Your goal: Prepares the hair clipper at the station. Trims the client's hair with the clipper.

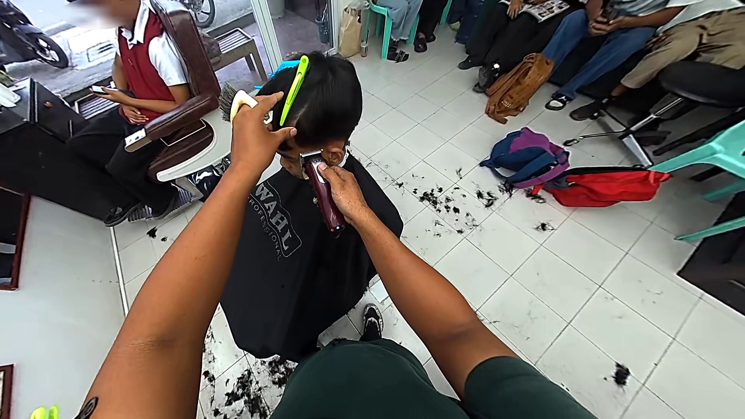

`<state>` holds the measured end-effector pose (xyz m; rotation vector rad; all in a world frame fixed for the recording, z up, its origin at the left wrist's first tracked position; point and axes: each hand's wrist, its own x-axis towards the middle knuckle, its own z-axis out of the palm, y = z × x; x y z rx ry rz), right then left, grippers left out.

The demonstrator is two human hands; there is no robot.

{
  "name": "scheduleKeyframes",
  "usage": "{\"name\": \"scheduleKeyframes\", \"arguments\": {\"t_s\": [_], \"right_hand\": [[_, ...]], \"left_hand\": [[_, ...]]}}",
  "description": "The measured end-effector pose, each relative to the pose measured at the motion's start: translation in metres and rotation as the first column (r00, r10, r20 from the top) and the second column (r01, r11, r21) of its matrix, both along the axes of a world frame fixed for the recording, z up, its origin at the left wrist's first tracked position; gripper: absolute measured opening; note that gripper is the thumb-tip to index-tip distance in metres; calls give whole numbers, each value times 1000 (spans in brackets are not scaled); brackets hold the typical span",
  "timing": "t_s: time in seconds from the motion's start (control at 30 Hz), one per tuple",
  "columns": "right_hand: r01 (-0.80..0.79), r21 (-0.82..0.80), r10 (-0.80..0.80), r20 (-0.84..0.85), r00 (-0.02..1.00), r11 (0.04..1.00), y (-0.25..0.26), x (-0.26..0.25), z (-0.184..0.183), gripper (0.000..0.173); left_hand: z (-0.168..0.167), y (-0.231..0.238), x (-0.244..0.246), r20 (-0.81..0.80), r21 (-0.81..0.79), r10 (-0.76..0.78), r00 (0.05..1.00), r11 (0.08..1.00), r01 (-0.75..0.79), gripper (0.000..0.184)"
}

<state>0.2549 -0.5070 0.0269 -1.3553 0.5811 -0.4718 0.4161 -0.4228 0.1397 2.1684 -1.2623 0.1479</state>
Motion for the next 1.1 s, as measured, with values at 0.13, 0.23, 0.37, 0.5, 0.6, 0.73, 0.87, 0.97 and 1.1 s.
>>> {"name": "scheduleKeyframes", "arguments": {"t_s": [0.13,0.23,0.37,0.5,0.6,0.73,0.87,0.97,1.1], "right_hand": [[3,-2,-3,-43,999,1000,-1,-2,3,45],[6,-2,-6,-15,1000,1000,-2,0,1,44],[-22,-58,22,-5,1000,998,-4,-4,-3,42],[-14,-59,9,-73,997,998,-8,-4,-4,45],[-22,-60,23,10,1000,998,-7,-4,-3,44],[-39,-50,37,-40,999,998,-7,-8,-3,44],[-2,-9,2,-27,1000,1000,-9,-7,-2,45],[5,-40,-5,5,1000,999,-11,-8,-2,44],[5,-27,-4,58,998,1000,-12,-7,-4,43]], "left_hand": [[0,0,0,-1,8,1,1000,1000,-1,60],[0,0,0,6,1,-10,1000,1000,10,60],[-1,0,1,11,-1,-15,1000,1000,15,60],[-1,0,1,8,-2,-15,1000,1000,15,60],[-1,0,2,6,-8,-17,1000,1000,17,60],[0,0,1,-12,-11,-25,1000,1000,25,60],[0,1,1,-3,-16,-25,1000,1000,25,60],[-1,0,1,1,-12,-24,1000,1000,24,60],[-1,1,2,-6,-14,-23,1000,1000,23,60]]}}
